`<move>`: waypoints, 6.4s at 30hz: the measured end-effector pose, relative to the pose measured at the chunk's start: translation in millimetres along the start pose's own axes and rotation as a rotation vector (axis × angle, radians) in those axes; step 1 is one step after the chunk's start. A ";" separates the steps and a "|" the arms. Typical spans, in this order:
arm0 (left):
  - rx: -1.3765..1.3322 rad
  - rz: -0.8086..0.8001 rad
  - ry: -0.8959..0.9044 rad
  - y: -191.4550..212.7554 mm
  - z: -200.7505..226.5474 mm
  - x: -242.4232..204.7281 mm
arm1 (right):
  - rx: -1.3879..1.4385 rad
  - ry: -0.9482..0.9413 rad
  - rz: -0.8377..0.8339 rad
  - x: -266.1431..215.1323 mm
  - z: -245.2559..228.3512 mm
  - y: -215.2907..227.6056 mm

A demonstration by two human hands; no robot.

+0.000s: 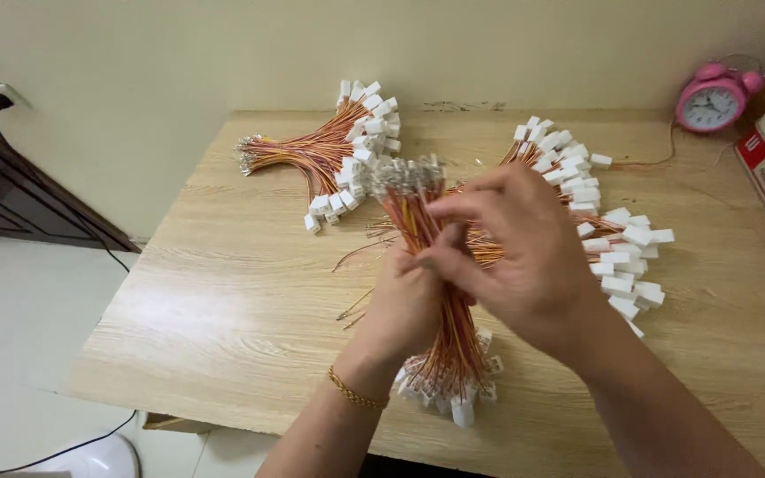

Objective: The person repeatedly picks up bundles of multi-colored wires with white connectors, separates them by hand, and places them into distinct piles on a wooden table. The action is continuous throughout the clip, with no tools used.

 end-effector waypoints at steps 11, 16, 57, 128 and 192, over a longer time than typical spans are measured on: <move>-0.125 -0.114 -0.124 -3.9 -1.8 -26.6 | 0.281 -0.020 0.027 15.8 11.5 -13.9; -0.051 -0.153 -0.108 5.8 5.8 -38.7 | 0.676 -0.102 -0.123 26.2 10.0 -8.7; -0.581 -0.220 -0.145 79.4 20.2 -89.2 | -0.567 -1.016 -0.338 -106.8 293.3 101.0; -0.956 -0.165 -0.247 5.4 -37.8 38.0 | -0.234 -0.879 -0.309 -178.7 72.5 16.4; -0.882 -0.232 -0.106 46.2 -13.3 -48.1 | -0.400 -0.983 -0.414 -97.0 241.4 108.3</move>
Point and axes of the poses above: each hand's wrist, its own x-axis towards the middle knuckle, its own y-axis out of the back of the hand, z = x × y, the point moved 5 cm from there along x, towards the middle knuckle, and after that the axes turned 14 degrees about x, right-handed, at the moved point
